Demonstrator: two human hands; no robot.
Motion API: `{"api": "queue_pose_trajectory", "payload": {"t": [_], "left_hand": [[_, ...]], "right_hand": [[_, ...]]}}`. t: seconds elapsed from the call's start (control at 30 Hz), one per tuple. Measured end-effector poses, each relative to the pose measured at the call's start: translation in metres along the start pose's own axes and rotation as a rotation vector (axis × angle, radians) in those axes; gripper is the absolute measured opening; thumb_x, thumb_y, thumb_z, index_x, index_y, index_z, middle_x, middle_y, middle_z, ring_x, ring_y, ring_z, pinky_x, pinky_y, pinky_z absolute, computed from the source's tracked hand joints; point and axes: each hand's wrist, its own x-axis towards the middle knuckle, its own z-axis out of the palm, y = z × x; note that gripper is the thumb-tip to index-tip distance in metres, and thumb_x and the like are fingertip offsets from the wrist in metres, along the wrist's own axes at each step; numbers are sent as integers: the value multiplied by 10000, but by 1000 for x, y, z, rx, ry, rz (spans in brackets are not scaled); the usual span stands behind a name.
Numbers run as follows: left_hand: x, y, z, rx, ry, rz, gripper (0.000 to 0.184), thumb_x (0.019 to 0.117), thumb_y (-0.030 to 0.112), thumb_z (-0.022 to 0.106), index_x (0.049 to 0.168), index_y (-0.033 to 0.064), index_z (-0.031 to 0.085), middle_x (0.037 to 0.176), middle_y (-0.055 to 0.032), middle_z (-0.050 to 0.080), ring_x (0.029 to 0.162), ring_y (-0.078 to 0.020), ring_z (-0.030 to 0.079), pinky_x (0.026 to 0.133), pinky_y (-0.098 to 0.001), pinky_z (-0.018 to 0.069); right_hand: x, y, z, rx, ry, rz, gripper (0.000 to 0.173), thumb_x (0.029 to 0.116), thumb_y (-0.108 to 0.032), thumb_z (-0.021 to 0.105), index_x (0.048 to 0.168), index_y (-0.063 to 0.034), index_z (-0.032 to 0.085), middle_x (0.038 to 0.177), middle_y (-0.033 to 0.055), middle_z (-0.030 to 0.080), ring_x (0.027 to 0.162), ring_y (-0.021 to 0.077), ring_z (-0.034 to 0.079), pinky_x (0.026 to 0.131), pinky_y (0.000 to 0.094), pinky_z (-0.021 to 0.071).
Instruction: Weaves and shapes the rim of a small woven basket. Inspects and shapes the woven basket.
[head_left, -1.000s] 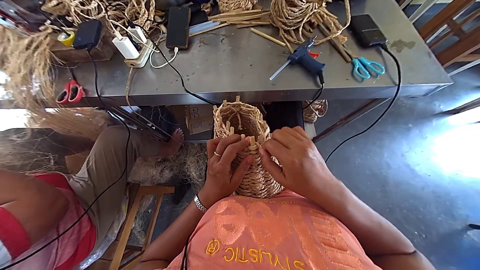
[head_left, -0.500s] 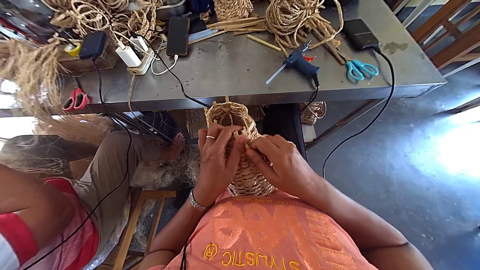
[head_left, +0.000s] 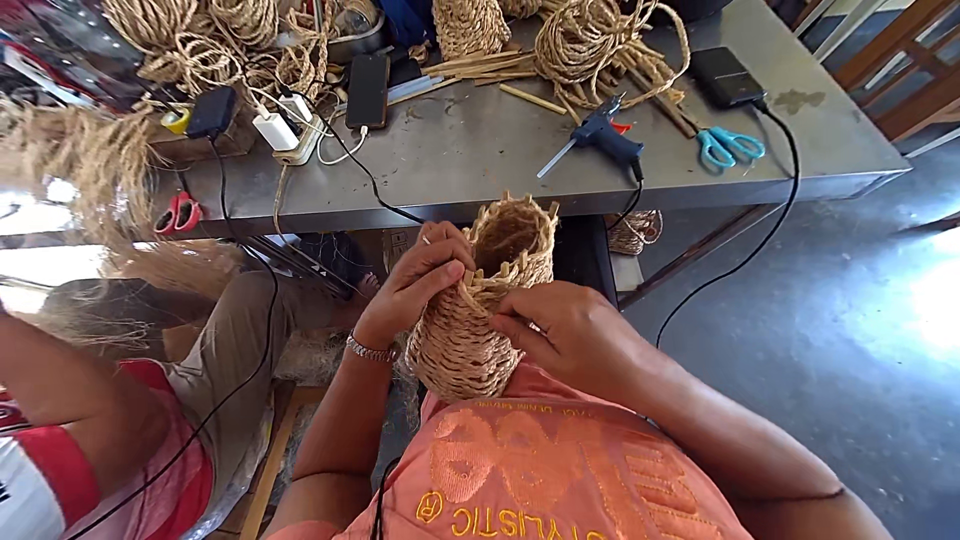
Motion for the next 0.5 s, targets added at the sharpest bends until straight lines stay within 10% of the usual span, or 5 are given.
{"api": "queue_pose_trajectory", "payload": {"t": [0.23,0.5], "left_hand": [[-20,-11,6,-26,35,-125,367,1004,459,541,1102,133,678,1212,9,588,1202,-137,511,1021,-337,435],[-22,-6,4,-83,43,-153,357,975,472,644,1082,132,673,1255,4,570,1208,-132,532,968,-290,503]], "right_hand": [[1,9,15,-6,7,46,247,1041,-278,558,945,-98,697,774,-6,688,718,111,677,667,327,575],[-1,13,5,77,18,144,269,1054,-345,549,1047,-113,687,705,-29,626,595,78,581,559,296,516]]}}
